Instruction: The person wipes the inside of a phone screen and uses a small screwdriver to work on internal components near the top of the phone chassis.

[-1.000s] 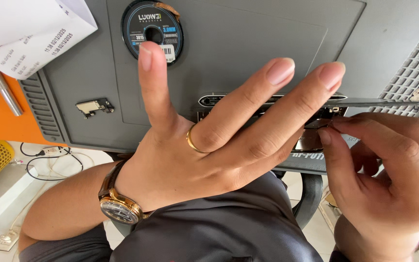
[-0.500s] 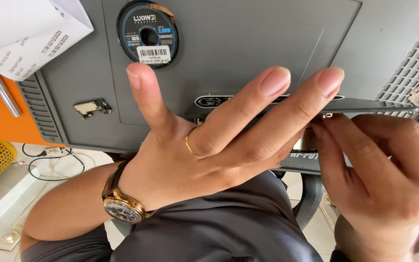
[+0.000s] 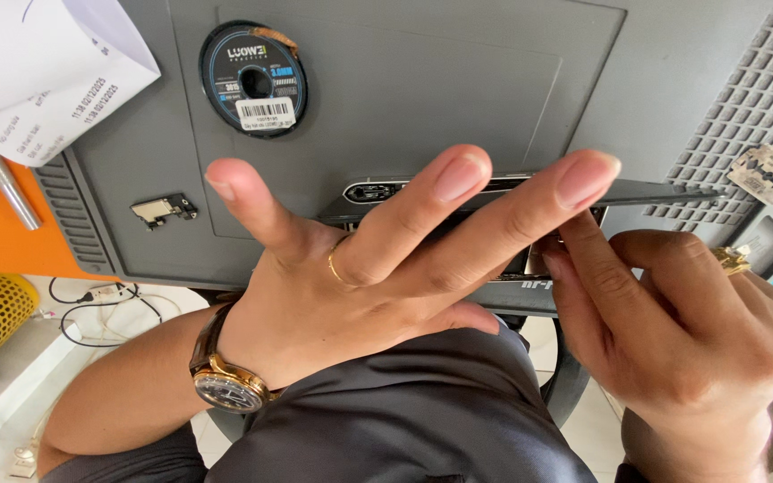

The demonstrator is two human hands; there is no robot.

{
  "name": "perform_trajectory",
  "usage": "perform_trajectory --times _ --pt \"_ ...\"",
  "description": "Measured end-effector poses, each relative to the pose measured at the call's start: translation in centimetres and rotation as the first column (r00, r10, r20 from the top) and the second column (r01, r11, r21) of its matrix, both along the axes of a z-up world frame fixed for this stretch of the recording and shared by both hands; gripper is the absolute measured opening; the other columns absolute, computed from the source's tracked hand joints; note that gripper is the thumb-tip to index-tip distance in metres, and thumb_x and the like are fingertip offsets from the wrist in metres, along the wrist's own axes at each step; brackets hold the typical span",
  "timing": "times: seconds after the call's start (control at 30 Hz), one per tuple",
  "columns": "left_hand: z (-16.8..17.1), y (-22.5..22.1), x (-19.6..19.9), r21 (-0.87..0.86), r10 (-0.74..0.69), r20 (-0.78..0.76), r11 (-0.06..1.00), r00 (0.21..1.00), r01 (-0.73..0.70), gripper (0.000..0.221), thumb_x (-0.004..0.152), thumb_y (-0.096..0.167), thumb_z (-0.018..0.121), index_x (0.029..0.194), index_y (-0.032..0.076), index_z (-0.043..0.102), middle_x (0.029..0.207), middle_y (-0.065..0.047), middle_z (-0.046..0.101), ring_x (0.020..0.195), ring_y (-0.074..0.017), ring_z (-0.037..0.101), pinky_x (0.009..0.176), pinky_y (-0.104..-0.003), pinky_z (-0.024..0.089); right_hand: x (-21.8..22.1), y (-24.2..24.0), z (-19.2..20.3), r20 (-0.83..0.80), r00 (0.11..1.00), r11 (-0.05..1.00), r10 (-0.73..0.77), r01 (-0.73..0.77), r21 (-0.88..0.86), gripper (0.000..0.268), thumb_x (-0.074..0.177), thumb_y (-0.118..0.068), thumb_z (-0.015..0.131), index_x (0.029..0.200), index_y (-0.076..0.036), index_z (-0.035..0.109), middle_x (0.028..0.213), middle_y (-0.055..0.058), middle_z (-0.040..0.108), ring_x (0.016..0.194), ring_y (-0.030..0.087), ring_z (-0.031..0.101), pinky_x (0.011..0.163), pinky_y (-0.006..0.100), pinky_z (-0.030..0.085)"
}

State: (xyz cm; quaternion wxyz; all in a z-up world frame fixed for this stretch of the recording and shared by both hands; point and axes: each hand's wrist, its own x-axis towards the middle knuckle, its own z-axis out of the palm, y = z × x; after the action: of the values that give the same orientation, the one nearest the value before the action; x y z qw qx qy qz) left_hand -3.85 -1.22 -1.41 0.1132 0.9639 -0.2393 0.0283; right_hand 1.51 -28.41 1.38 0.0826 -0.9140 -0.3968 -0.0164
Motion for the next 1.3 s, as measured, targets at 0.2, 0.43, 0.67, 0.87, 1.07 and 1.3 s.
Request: perform_trajectory --times 0.2,0.43,0.67,0.87,1.07,1.3 --pt "0.4 -0.4 0.1 0.209 -0.004 0.089 0.978 0.996 -0.015 0.097 0.137 0.111 0.058 0.203 0.041 0.049 0.193 0.017 0.022 0.170 -0.0281 0.005 0.110 -0.089 -0.010 0.1 0.0 -0.2 -0.014 1.000 0.998 -0.003 0.004 0.059 0.022 0.116 -0.014 0.083 0.127 -0.001 0.097 0.090 0.005 0.068 0.057 0.019 0.045 0.054 0.035 0.035" --pt "-0.2 0.0 -0.7 0.033 -0.032 -0.005 0.999 0.999 0.032 0.094 0.139 0.116 0.050 0.195 0.042 0.066 0.193 0.010 0.031 0.171 -0.0288 0.001 0.100 -0.086 -0.017 0.4 -0.1 -0.3 0.089 0.995 0.999 0.034 -0.035 0.012 0.025 0.117 -0.022 0.080 0.132 -0.008 0.094 0.082 -0.001 0.057 0.053 0.017 0.035 0.050 0.032 0.027" --pt "0.5 -1.5 -0.4 0.035 0.031 -0.012 0.999 0.999 -0.030 0.081 0.129 0.096 0.016 0.187 0.057 0.057 0.183 0.001 0.027 0.161 -0.0314 -0.007 0.094 -0.089 -0.020 1.2 -1.3 1.0 0.044 0.999 1.000 0.001 -0.001 0.000 0.029 0.116 -0.030 0.078 0.139 -0.014 0.084 0.084 -0.003 0.051 0.055 0.014 0.036 0.048 0.030 0.030" --pt "-0.2 -1.4 -0.8 0.158 -0.011 0.022 0.987 1.000 0.007 0.093 0.123 0.121 0.035 0.187 0.059 0.061 0.181 -0.019 0.012 0.158 -0.0497 -0.011 0.095 -0.097 -0.007 1.1 -8.5 0.0 0.030 0.997 0.910 -0.066 0.048 0.412 0.015 0.108 -0.008 0.074 0.116 -0.004 0.087 0.071 0.008 0.070 0.046 0.008 0.040 0.040 0.024 0.024" --pt "0.8 -2.5 -0.4 0.177 0.022 0.022 0.984 1.000 -0.025 0.094 0.119 0.118 0.030 0.183 0.057 0.062 0.174 -0.029 0.015 0.154 -0.0494 -0.013 0.088 -0.100 -0.008 -0.1 -18.2 2.5 -0.135 0.764 0.763 -0.631 0.643 0.072 0.017 0.147 0.018 0.067 0.156 0.026 0.079 0.131 0.032 0.058 0.085 0.030 0.049 0.077 0.039 0.043" --pt "0.1 -3.1 -1.0 0.167 0.090 0.032 0.981 0.995 -0.094 0.103 0.110 0.132 0.031 0.181 0.061 0.056 0.174 -0.028 0.015 0.154 -0.0475 -0.015 0.096 -0.095 -0.017 1.0 -23.2 0.5 -0.178 0.706 0.717 -0.686 0.697 0.001 0.021 0.138 0.018 0.065 0.151 0.022 0.081 0.128 0.029 0.060 0.099 0.033 0.056 0.076 0.039 0.043"
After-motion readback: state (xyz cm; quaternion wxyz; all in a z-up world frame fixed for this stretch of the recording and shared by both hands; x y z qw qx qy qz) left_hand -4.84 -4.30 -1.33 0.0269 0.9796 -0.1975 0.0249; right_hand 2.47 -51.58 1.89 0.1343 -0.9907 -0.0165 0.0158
